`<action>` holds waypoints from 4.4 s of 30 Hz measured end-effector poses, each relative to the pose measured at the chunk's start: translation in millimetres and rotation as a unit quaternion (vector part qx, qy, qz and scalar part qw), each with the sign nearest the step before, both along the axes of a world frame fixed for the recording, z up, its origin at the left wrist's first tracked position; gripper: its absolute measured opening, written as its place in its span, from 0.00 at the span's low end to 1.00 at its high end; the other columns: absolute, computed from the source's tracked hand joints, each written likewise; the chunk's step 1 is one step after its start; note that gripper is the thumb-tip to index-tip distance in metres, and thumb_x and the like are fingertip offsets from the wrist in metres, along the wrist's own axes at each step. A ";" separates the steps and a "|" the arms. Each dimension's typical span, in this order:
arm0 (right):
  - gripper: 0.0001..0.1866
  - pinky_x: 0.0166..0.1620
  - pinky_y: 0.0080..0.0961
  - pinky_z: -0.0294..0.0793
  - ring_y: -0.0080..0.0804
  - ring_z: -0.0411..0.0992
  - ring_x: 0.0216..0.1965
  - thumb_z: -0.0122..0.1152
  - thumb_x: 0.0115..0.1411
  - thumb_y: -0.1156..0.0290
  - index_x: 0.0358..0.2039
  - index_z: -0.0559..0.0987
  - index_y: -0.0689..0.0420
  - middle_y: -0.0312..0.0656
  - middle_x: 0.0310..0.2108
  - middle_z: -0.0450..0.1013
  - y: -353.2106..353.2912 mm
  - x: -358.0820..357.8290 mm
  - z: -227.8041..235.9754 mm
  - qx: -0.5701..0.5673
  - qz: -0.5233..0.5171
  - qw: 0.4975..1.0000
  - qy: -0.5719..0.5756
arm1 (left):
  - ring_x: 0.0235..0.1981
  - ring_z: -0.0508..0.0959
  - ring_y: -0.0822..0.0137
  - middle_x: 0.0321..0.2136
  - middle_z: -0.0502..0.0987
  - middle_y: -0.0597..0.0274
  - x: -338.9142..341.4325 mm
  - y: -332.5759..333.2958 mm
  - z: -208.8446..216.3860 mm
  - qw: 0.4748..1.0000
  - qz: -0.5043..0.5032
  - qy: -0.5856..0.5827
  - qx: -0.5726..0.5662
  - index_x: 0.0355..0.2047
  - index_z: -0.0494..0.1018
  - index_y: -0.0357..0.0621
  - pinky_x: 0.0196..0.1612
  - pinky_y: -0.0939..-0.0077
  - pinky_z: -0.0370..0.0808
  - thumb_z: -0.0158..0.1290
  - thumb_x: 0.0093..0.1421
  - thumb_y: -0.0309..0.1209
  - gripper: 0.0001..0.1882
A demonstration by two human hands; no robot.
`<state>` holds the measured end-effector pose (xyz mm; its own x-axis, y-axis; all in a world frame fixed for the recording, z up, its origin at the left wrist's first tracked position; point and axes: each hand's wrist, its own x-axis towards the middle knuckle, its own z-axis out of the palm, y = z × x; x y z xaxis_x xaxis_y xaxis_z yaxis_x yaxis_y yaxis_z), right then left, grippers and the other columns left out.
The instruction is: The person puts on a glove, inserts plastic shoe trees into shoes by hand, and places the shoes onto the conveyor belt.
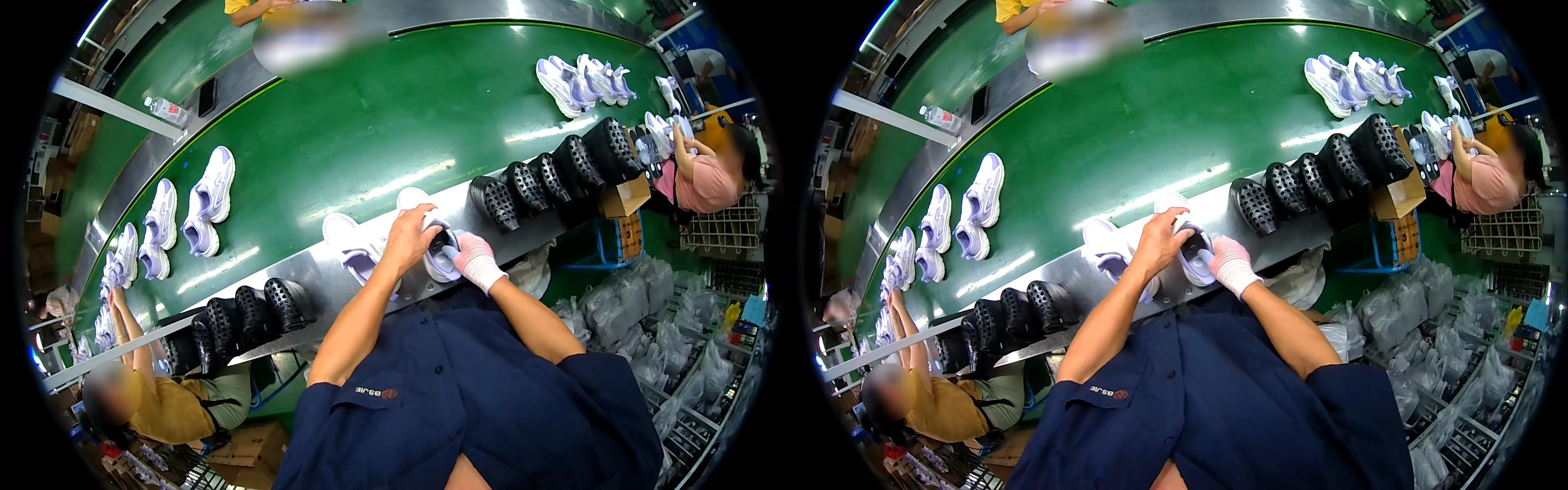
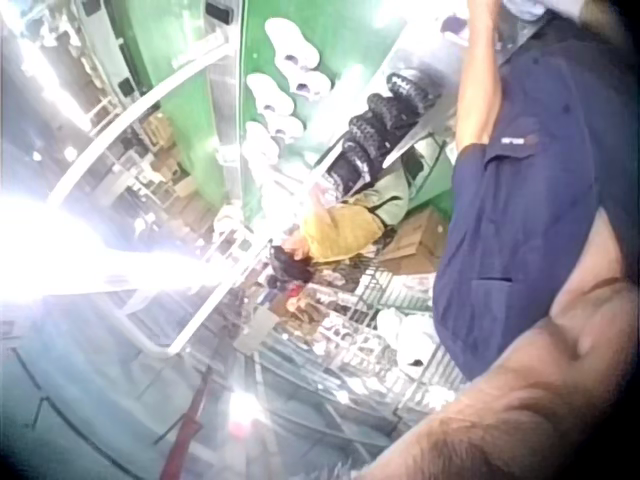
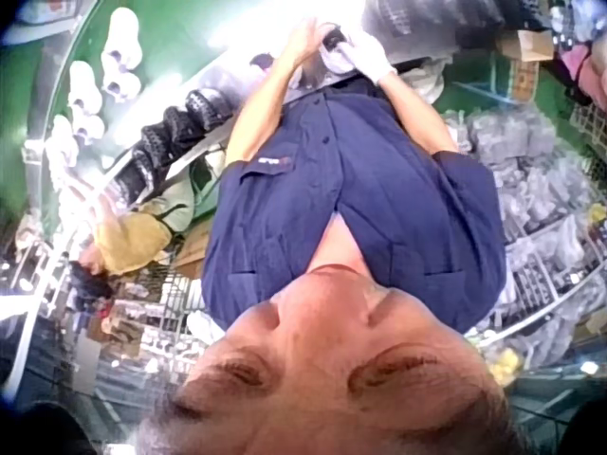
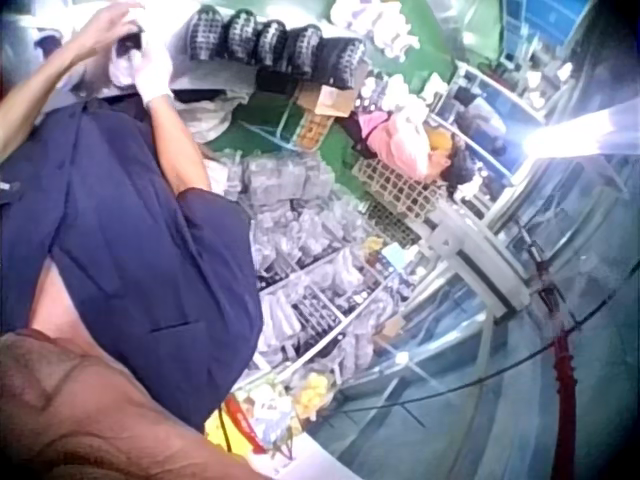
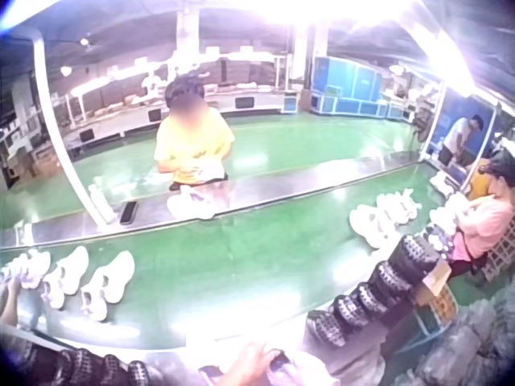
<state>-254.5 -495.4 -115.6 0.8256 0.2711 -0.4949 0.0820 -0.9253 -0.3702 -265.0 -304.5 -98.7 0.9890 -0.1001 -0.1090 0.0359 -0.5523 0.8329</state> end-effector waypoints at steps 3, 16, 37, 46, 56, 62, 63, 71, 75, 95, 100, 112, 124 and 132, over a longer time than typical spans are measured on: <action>0.17 0.50 0.44 0.77 0.53 0.78 0.47 0.62 0.59 0.56 0.38 0.83 0.57 0.54 0.41 0.79 13.3 -3.6 5.0 -0.029 -0.056 0.998 0.025 | 0.50 0.77 0.39 0.49 0.77 0.37 -14.5 1.5 -5.5 0.990 0.105 -0.094 0.016 0.68 0.59 0.42 0.56 0.55 0.74 0.68 0.48 0.29 0.47; 0.12 0.46 0.47 0.78 0.53 0.79 0.42 0.59 0.58 0.62 0.37 0.83 0.55 0.52 0.38 0.80 14.5 -10.8 -17.0 -0.027 -0.021 0.998 -0.055 | 0.34 0.82 0.39 0.30 0.82 0.40 -31.8 -39.9 -36.3 0.965 0.181 0.151 0.115 0.71 0.50 0.44 0.38 0.47 0.77 0.61 0.52 0.28 0.47; 0.18 0.43 0.52 0.75 0.59 0.77 0.40 0.61 0.59 0.53 0.33 0.82 0.58 0.54 0.35 0.79 25.9 -4.7 -27.7 -0.066 0.067 0.991 -0.099 | 0.51 0.70 0.37 0.50 0.70 0.32 -159.1 7.4 0.6 0.966 0.155 0.118 0.168 0.54 0.76 0.45 0.53 0.48 0.73 0.64 0.56 0.48 0.29; 0.22 0.47 0.41 0.77 0.53 0.80 0.42 0.61 0.64 0.53 0.48 0.81 0.58 0.56 0.40 0.80 -7.8 -12.8 3.7 0.075 0.074 0.987 -0.119 | 0.35 0.79 0.52 0.34 0.79 0.55 -206.8 81.1 69.6 0.893 0.369 -0.120 0.228 0.40 0.78 0.41 0.38 0.61 0.77 0.61 0.59 0.31 0.10; 0.11 0.36 0.24 0.74 0.22 0.73 0.28 0.61 0.66 0.70 0.44 0.81 0.63 0.42 0.29 0.78 35.1 -34.7 75.5 0.256 0.018 0.963 -0.077 | 0.50 0.72 0.47 0.49 0.74 0.51 -299.7 224.7 96.4 0.673 0.577 -0.059 0.460 0.51 0.75 0.36 0.54 0.56 0.72 0.68 0.55 0.37 0.27; 0.13 0.39 0.24 0.76 0.23 0.75 0.31 0.61 0.67 0.69 0.44 0.82 0.66 0.41 0.31 0.80 56.1 -45.7 86.1 0.332 -0.045 0.942 -0.019 | 0.46 0.75 0.48 0.43 0.79 0.51 -290.6 216.6 137.8 0.676 0.582 -0.130 0.432 0.45 0.77 0.37 0.52 0.56 0.73 0.69 0.52 0.30 0.22; 0.16 0.41 0.25 0.78 0.26 0.77 0.34 0.59 0.69 0.66 0.48 0.80 0.67 0.43 0.34 0.80 64.3 -49.1 98.4 0.356 -0.060 0.932 0.035 | 0.46 0.75 0.48 0.43 0.78 0.51 -285.1 209.2 148.4 0.675 0.576 -0.173 0.428 0.45 0.77 0.37 0.51 0.56 0.73 0.69 0.52 0.31 0.22; 0.23 0.48 0.33 0.80 0.33 0.77 0.45 0.65 0.66 0.62 0.57 0.71 0.54 0.40 0.48 0.77 166.6 -73.7 141.3 0.585 -0.228 0.626 0.462 | 0.43 0.77 0.54 0.42 0.78 0.57 -177.7 95.6 152.6 0.845 0.310 -0.368 0.234 0.41 0.77 0.40 0.47 0.59 0.74 0.69 0.48 0.31 0.20; 0.21 0.42 0.35 0.82 0.36 0.79 0.41 0.66 0.60 0.66 0.53 0.75 0.54 0.39 0.42 0.79 149.0 -62.0 147.2 0.549 -0.279 0.565 0.549 | 0.43 0.77 0.55 0.43 0.77 0.55 -177.1 93.3 149.2 0.874 0.285 -0.378 0.111 0.42 0.78 0.39 0.46 0.62 0.76 0.70 0.49 0.31 0.20; 0.26 0.35 0.35 0.73 0.34 0.74 0.26 0.63 0.65 0.48 0.39 0.79 0.65 0.50 0.23 0.74 87.3 -51.7 155.5 0.347 0.008 0.927 0.143 | 0.34 0.80 0.70 0.36 0.79 0.58 -89.7 61.2 99.3 0.797 0.346 -0.130 -0.478 0.66 0.59 0.38 0.41 0.73 0.80 0.63 0.63 0.31 0.35; 0.24 0.34 0.33 0.72 0.29 0.70 0.26 0.61 0.66 0.51 0.36 0.80 0.64 0.47 0.22 0.73 65.4 -41.7 154.2 0.334 0.033 0.933 0.130 | 0.37 0.79 0.72 0.35 0.79 0.61 -94.4 60.9 99.3 0.849 0.300 -0.082 -0.427 0.66 0.60 0.40 0.41 0.75 0.79 0.63 0.64 0.32 0.35; 0.28 0.46 0.46 0.76 0.58 0.78 0.42 0.54 0.64 0.45 0.36 0.84 0.62 0.59 0.34 0.79 37.8 -11.3 87.1 -0.020 0.220 0.969 0.113 | 0.46 0.77 0.44 0.40 0.79 0.42 -61.0 83.2 -26.9 0.987 0.096 -0.074 0.103 0.41 0.79 0.34 0.50 0.55 0.75 0.62 0.55 0.33 0.16; 0.12 0.36 0.47 0.82 0.51 0.82 0.34 0.51 0.62 0.74 0.44 0.76 0.64 0.55 0.35 0.80 100.0 -48.1 17.3 -0.028 0.234 0.965 -0.115 | 0.37 0.80 0.49 0.32 0.80 0.44 -67.8 69.2 -37.2 0.988 0.149 0.038 -0.021 0.41 0.81 0.39 0.43 0.61 0.76 0.62 0.59 0.33 0.12; 0.11 0.37 0.46 0.82 0.48 0.82 0.36 0.54 0.61 0.73 0.41 0.80 0.62 0.52 0.34 0.80 89.3 -47.3 12.4 -0.043 0.308 0.945 -0.095 | 0.48 0.80 0.47 0.43 0.81 0.40 -50.3 132.3 -49.5 0.945 0.291 -0.012 -0.148 0.48 0.80 0.38 0.55 0.63 0.72 0.52 0.67 0.44 0.22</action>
